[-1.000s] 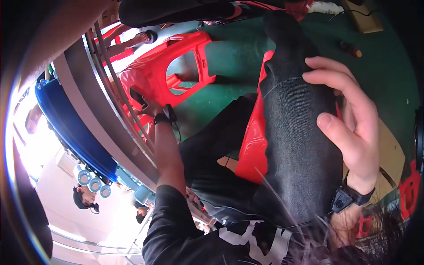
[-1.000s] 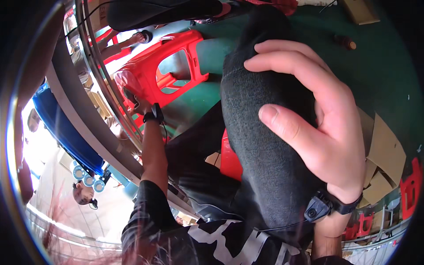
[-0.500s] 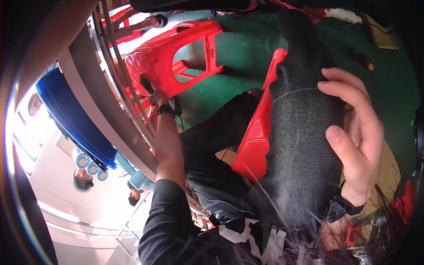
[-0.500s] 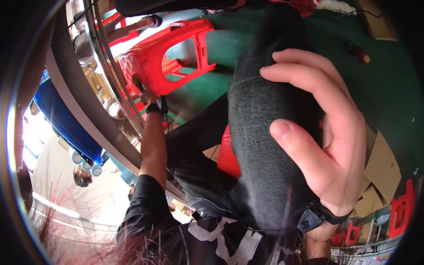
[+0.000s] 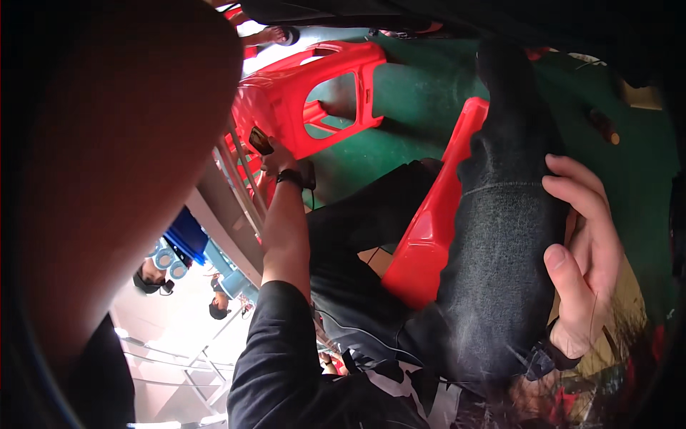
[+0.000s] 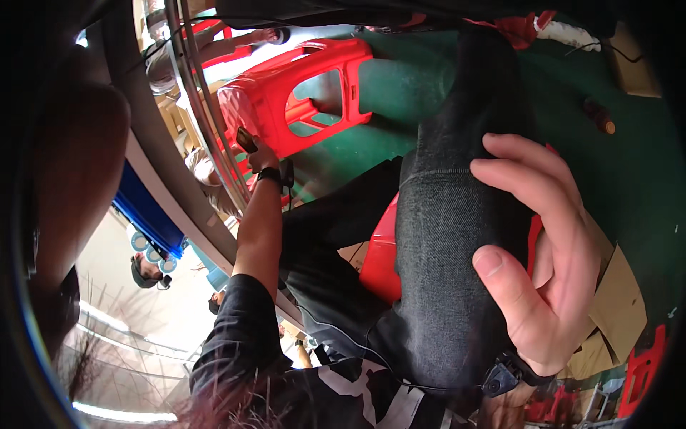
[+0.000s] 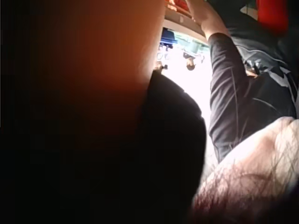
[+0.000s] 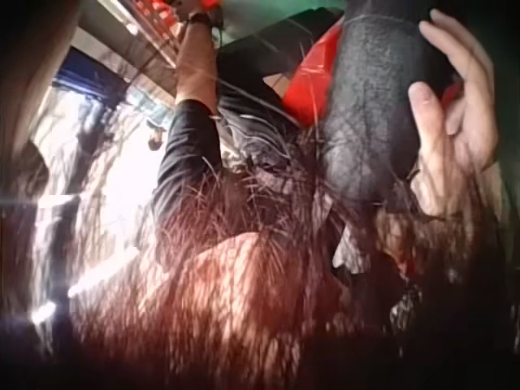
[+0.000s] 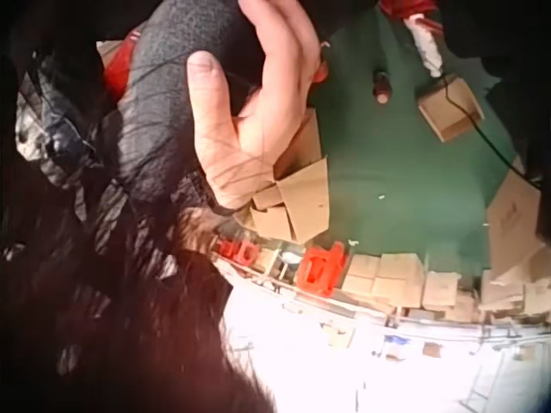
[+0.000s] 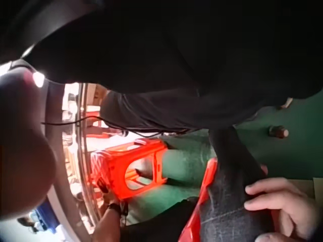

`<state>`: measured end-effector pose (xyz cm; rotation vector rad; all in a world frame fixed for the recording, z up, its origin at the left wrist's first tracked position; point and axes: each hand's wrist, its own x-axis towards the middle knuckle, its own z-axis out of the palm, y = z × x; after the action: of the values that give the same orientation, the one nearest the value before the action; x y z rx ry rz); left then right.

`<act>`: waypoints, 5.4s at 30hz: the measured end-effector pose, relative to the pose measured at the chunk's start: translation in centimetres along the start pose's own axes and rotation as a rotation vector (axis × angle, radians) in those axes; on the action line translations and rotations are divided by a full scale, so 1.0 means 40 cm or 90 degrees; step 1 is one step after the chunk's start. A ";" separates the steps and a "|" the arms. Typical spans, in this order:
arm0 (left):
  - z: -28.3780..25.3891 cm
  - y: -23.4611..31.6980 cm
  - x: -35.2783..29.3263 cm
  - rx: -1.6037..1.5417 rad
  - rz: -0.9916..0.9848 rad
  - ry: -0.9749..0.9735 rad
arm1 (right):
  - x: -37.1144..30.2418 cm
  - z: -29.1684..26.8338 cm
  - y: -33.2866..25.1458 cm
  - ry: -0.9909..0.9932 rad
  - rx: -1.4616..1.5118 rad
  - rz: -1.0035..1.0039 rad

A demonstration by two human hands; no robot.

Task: Assembling small electronic components by attaching plastic housings to circuit boards on an assembly line.

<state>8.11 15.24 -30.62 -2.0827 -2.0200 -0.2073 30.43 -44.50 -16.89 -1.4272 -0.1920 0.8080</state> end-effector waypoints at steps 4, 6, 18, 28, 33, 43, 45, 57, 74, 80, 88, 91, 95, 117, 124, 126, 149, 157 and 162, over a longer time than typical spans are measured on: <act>-0.015 -0.016 0.004 0.029 0.004 0.067 | -0.004 -0.006 -0.005 -0.018 0.002 -0.002; -0.020 -0.014 0.001 0.025 0.013 0.084 | -0.004 -0.006 -0.009 0.003 0.009 -0.005; -0.033 -0.027 0.005 0.017 0.163 0.130 | -0.009 -0.011 -0.018 0.044 0.030 0.010; -0.056 0.026 0.007 -0.028 -0.009 0.037 | -0.007 -0.006 -0.023 0.045 0.027 0.001; -0.032 0.067 0.029 -0.047 -0.032 0.004 | -0.006 0.002 -0.016 0.059 0.030 -0.010; 0.009 0.012 0.076 -0.093 0.060 -0.051 | -0.005 -0.001 -0.020 0.057 0.019 -0.005; 0.008 0.009 0.070 -0.124 0.084 -0.028 | -0.006 -0.001 -0.019 0.056 0.016 -0.004; 0.037 0.063 0.205 -0.040 -0.074 -0.070 | -0.014 0.000 0.000 0.060 0.056 0.010; -0.217 -0.038 -0.383 -0.203 0.529 -0.308 | -0.146 0.067 -0.061 0.071 -0.233 -0.073; -0.620 -0.072 -0.542 -0.343 0.502 -0.535 | -0.213 0.095 -0.028 0.058 -0.312 -0.122; -0.897 -0.359 -0.428 -0.502 0.670 -0.042 | -0.225 0.144 -0.040 -0.003 -0.446 -0.112; -0.847 -0.443 -0.381 -0.488 0.618 0.012 | -0.207 0.189 -0.123 -0.060 -0.516 -0.099; -0.805 -0.454 -0.348 -0.476 0.621 0.008 | -0.146 0.310 -0.263 -0.140 -0.546 -0.089; -0.955 -0.353 -0.531 -1.003 0.103 0.044 | -0.184 0.642 -0.326 -0.551 -0.394 -0.092; -1.078 -0.382 -0.607 -1.675 -0.372 0.009 | -0.409 0.777 -0.300 -0.750 -0.401 -0.214; -1.085 -0.397 -0.612 -1.645 -0.372 0.052 | -0.447 0.779 -0.280 -0.794 -0.293 -0.162; -0.790 -0.545 -0.738 -0.416 0.217 -0.302 | 0.051 0.740 -0.084 -0.657 -0.558 -0.016; -0.716 -0.845 -0.824 -0.776 -0.029 -0.333 | 0.834 0.917 0.095 -0.571 -1.012 -0.834; -0.669 -0.846 -0.826 -0.728 0.010 -0.308 | 0.806 1.176 0.202 -0.306 -0.661 -0.516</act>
<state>-25.32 -22.95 -11.18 -2.9960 -2.4613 -1.1997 23.86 11.82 -26.97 -1.8254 -1.6311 0.3186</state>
